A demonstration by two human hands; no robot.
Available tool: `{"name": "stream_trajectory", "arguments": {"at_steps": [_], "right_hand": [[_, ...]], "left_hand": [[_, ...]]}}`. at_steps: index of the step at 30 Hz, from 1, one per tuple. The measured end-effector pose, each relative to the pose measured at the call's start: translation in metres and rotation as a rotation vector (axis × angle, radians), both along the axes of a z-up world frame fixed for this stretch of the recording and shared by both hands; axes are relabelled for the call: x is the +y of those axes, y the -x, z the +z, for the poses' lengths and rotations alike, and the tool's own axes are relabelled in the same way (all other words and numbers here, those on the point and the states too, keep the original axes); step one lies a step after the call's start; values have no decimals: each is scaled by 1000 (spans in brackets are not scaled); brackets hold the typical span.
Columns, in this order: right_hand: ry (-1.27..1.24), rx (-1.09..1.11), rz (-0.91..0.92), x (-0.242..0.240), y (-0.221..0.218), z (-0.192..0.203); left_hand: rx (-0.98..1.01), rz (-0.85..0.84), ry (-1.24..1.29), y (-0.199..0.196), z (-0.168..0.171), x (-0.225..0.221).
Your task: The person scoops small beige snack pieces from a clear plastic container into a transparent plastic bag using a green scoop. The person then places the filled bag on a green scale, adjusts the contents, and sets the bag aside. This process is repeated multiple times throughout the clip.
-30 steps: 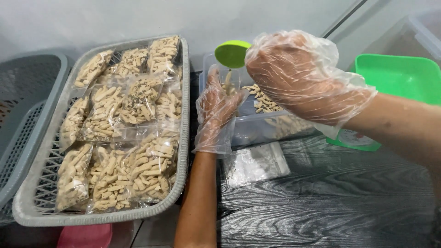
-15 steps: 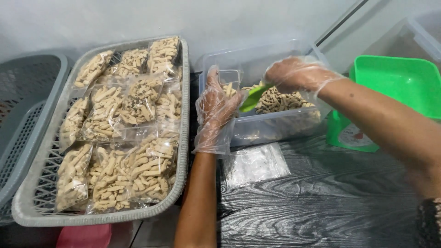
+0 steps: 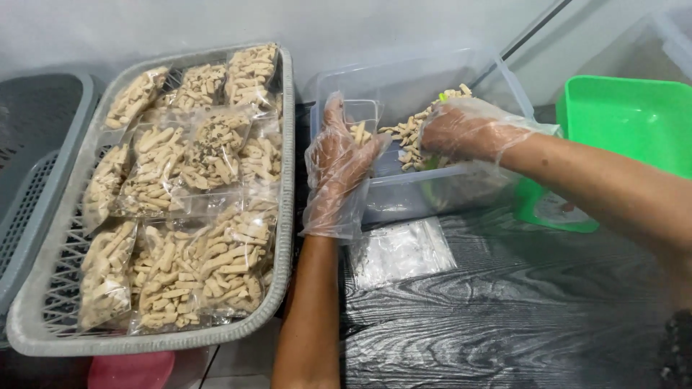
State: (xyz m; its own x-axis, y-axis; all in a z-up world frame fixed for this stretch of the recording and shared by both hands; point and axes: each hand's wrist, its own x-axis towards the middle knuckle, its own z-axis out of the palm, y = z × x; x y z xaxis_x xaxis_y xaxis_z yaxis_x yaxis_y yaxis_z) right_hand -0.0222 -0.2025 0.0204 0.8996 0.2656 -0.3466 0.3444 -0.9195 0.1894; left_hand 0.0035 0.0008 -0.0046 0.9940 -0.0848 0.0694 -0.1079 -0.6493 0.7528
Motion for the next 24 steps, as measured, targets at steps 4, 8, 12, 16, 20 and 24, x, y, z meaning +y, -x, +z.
{"name": "stream_trajectory", "arguments": {"at_steps": [4,8,12,16,20,24], "right_hand": [[50,18,-16,-28,-6,-13],[93,31,-30,-38,-20,-22],[122,44,-40,-52,-39,-31],[165,67,-56,-67,-57,-41],[207,85,-72,-85,-75,-49],[94,123,-221,-77,-67,-23]], "left_hand": [[10,-3,-20,0,-1,0],[1,-10,-14,3,2,0],[-3,-11,-7,2,2,1],[13,-11,-24,2,1,1],[7,-27,-42,0,0,2],[-1,-33,-35,3,2,2]]}}
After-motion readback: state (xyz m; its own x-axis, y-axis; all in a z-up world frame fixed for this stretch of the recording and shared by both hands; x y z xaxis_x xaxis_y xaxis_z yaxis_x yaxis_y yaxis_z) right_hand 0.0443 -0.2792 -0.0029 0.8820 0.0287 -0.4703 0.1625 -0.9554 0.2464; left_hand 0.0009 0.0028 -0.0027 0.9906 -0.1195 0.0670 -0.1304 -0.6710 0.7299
